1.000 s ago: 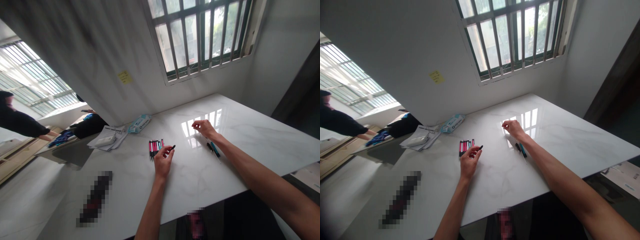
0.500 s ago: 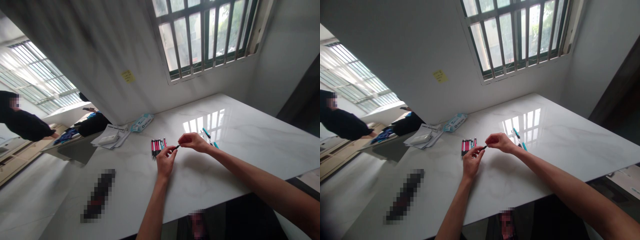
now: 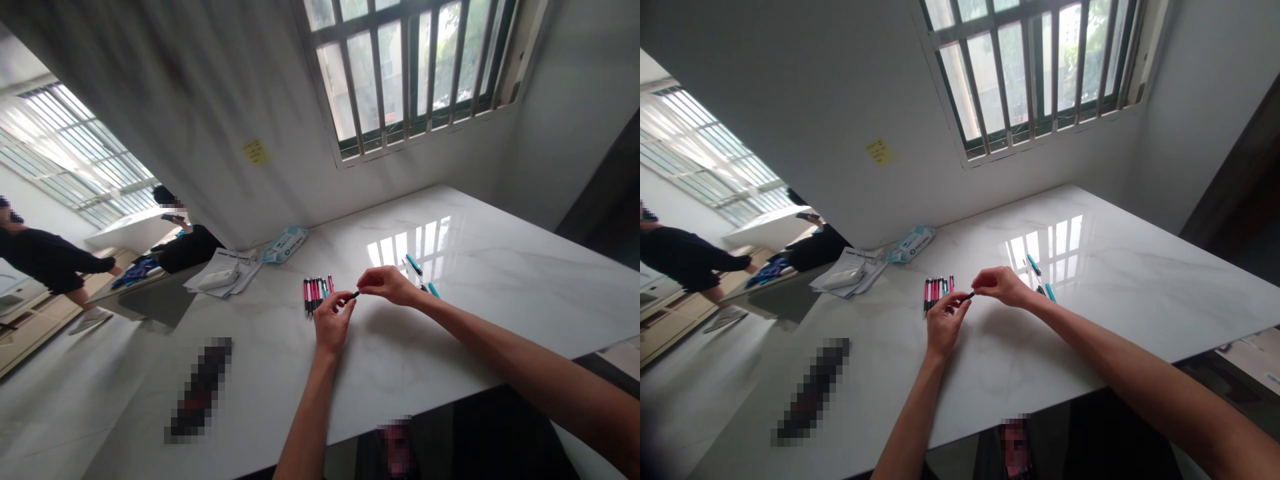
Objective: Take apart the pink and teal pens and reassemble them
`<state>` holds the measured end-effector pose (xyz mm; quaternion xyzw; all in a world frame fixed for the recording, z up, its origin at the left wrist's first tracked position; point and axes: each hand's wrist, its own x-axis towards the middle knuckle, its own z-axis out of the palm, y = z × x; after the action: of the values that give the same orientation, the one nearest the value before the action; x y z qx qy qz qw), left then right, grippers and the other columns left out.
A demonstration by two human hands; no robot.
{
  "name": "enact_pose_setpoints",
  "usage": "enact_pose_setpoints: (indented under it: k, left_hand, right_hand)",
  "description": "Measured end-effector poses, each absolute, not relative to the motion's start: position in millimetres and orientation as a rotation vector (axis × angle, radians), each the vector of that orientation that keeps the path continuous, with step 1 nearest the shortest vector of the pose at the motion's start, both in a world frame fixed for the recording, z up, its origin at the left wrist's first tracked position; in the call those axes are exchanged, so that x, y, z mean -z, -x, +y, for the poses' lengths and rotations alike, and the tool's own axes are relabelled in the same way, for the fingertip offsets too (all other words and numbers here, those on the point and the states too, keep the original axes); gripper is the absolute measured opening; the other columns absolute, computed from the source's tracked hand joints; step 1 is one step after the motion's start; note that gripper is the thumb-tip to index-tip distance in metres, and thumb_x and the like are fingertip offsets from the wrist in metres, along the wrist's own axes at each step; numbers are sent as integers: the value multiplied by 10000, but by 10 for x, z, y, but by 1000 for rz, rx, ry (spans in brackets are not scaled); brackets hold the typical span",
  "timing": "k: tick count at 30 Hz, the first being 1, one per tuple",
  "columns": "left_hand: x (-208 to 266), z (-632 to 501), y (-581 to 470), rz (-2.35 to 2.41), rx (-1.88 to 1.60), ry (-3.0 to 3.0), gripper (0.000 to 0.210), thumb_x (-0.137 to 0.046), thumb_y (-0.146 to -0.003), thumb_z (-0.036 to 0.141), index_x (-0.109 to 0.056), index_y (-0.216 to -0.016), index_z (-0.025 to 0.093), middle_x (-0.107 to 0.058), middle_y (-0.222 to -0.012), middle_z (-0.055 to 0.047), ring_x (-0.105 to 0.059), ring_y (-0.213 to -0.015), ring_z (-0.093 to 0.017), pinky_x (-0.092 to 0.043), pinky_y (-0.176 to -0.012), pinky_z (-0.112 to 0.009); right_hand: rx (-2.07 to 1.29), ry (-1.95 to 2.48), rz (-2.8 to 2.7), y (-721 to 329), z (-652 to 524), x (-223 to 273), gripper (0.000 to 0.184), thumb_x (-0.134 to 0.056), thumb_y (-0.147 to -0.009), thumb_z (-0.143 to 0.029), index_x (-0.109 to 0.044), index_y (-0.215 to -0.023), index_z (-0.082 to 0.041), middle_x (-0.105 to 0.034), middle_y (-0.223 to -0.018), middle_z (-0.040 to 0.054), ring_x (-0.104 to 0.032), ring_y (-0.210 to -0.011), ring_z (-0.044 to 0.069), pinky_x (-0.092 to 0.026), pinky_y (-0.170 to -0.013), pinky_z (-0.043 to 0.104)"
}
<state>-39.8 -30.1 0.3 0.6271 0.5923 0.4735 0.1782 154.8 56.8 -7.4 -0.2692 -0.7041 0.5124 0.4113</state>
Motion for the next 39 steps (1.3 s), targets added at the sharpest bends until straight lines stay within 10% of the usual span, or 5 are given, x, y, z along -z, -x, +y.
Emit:
enact_pose_setpoints:
  k: [32, 39]
  left_hand:
    - [56, -235, 432, 1435, -1422, -1421, 285, -835, -768, 412, -788, -964, 210, -772, -962, -60, -667, -808, -167, -524, -752, -285]
    - [29, -226, 411, 1241, -1427, -1151, 393, -821, -781, 475, -736, -1053, 204, -748, -1106, -83, -718, -992, -191, -570, -821, -279]
  right_hand:
    - [-1067, 802, -2260, -1646, 504, -108, 329, -550, -1004, -418, -754, -850, -210, -738, -734, 9, -586, -597, 124, -409, -578, 230]
    - [-394, 1327, -1943, -2201, 954, -128, 153, -643, -945, -310, -770, -948, -225, -778, -832, 36, -679, -725, 179, -475, -707, 273]
